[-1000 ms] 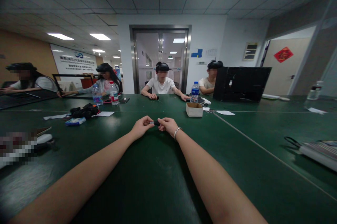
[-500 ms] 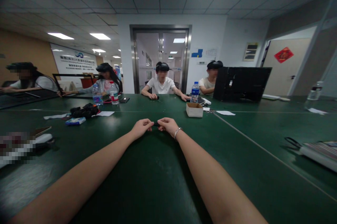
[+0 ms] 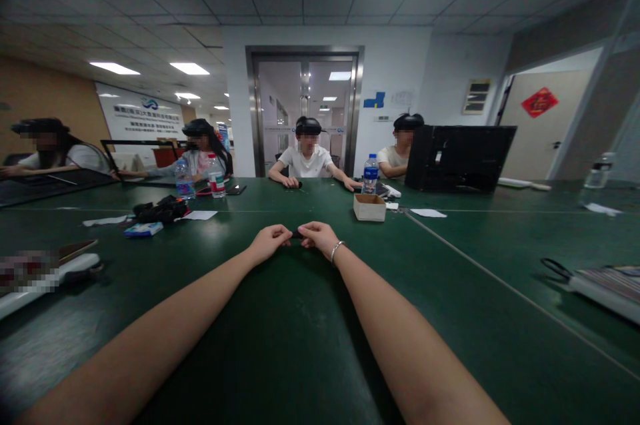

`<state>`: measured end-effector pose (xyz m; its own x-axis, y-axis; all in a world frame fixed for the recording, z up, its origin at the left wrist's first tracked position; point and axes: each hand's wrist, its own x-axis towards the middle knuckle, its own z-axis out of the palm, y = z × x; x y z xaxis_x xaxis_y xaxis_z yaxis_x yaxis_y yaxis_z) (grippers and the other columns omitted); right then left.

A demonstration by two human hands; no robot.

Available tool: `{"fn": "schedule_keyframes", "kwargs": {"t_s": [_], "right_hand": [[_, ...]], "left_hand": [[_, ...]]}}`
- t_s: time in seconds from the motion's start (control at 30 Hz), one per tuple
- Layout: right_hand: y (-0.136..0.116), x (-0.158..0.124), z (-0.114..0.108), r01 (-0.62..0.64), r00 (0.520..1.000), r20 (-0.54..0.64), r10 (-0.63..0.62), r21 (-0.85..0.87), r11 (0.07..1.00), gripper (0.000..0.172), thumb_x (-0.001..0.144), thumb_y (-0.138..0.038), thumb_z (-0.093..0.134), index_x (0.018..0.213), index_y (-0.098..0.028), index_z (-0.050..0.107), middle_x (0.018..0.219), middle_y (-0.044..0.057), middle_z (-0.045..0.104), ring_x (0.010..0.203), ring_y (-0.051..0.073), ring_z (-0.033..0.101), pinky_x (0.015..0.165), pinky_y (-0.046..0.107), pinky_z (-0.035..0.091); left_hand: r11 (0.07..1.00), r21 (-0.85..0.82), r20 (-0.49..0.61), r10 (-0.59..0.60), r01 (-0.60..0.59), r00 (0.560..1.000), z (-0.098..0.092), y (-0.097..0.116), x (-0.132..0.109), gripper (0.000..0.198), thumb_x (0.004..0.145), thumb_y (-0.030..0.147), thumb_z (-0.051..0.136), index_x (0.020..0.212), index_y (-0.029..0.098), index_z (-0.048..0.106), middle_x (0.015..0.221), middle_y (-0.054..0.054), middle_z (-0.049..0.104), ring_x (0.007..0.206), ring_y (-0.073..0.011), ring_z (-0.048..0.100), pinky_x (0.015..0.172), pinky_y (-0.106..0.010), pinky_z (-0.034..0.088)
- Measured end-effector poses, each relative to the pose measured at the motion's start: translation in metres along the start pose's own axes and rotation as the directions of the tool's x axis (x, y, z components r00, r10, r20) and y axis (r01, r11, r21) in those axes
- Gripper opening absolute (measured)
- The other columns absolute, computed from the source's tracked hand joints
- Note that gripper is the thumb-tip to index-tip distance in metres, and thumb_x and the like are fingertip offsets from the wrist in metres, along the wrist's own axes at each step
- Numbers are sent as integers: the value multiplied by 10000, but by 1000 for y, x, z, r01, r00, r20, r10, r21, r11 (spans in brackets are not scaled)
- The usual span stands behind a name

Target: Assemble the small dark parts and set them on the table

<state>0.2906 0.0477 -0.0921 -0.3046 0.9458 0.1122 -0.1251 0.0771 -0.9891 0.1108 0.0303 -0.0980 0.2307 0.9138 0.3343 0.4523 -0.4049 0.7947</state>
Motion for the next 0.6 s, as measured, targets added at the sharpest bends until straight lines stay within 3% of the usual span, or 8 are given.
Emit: {"fn": "schedule_keyframes", "kwargs": {"t_s": [0.37,0.6], "right_hand": [[2,4,-1,-16,1000,-4,16,-9,1000,163,734,-251,659,715,-102,596,532,31,621,416,72,552,417,161,467],[3,4,0,-20,1000,-18,19,-7,1000,120,749,-217,643,759,-105,601,555,32,629,429,73,561,421,161,471]], "left_hand": [[994,55,-124,106,-99,987,1,4,-1,175,642,274,636,763,190,541,765,23,604,667,-108,535,671,-244,419],[996,3,-123,94,-94,988,5,-3,1,223,667,305,626,845,192,554,795,-1,614,693,-120,557,683,-255,434]]}}
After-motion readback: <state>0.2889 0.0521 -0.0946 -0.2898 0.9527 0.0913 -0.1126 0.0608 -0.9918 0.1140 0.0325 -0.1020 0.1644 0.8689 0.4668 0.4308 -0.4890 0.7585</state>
